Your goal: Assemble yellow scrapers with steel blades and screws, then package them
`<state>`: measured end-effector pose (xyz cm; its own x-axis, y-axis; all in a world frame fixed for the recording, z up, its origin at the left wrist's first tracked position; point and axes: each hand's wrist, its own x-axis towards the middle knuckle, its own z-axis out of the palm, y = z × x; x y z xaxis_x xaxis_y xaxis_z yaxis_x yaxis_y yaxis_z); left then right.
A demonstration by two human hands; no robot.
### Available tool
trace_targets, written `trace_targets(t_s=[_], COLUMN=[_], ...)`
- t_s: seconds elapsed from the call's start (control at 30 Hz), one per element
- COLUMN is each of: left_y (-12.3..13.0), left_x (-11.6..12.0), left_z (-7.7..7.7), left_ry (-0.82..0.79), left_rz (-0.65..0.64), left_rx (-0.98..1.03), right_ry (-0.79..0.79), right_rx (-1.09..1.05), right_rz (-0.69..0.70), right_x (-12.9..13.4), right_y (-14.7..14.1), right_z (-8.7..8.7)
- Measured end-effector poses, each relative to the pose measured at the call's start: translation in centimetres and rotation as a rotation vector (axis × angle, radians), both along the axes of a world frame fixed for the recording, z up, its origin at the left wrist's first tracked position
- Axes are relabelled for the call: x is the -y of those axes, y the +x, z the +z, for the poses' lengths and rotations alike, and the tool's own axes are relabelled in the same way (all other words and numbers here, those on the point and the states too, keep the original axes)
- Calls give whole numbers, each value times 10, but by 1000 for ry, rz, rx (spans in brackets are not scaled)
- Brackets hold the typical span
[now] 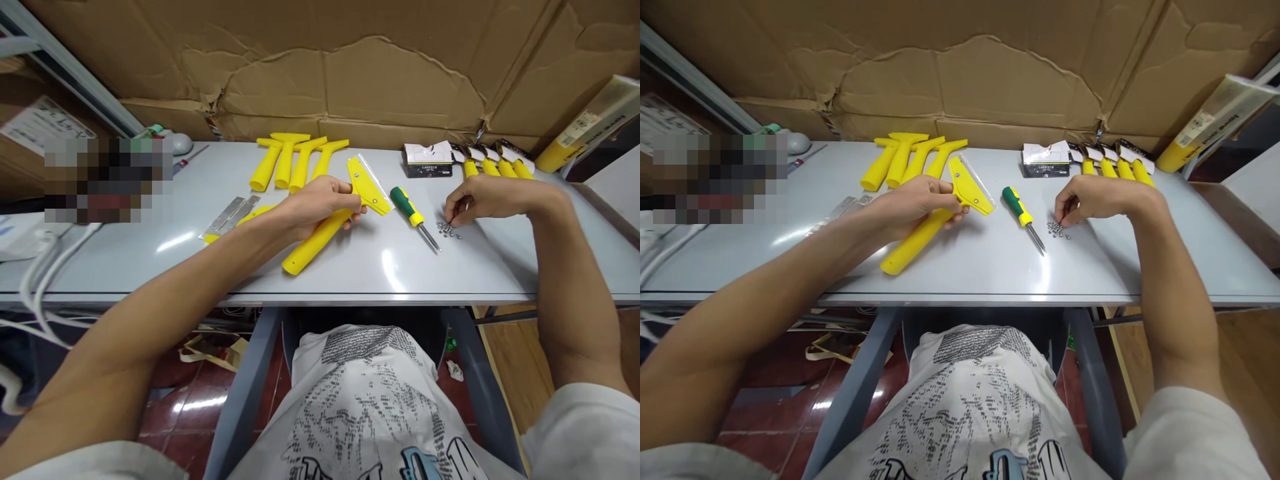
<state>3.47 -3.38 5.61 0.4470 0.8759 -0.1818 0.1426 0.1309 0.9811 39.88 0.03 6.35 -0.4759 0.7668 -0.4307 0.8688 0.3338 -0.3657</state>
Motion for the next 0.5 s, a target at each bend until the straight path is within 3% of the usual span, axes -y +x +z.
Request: trace_targets(t_s=[0.37,0.5], left_y=[1,1], left_x=[1,1], left_z=[3,2], left_ry=[-69,-76], left_rz=[-12,-11], left_rx=[-1,0], right_ry=[43,-22], right_rx=[44,42], right_rz=[0,4], right_x=[0,3], right_y=[1,-1], right_z=[3,5])
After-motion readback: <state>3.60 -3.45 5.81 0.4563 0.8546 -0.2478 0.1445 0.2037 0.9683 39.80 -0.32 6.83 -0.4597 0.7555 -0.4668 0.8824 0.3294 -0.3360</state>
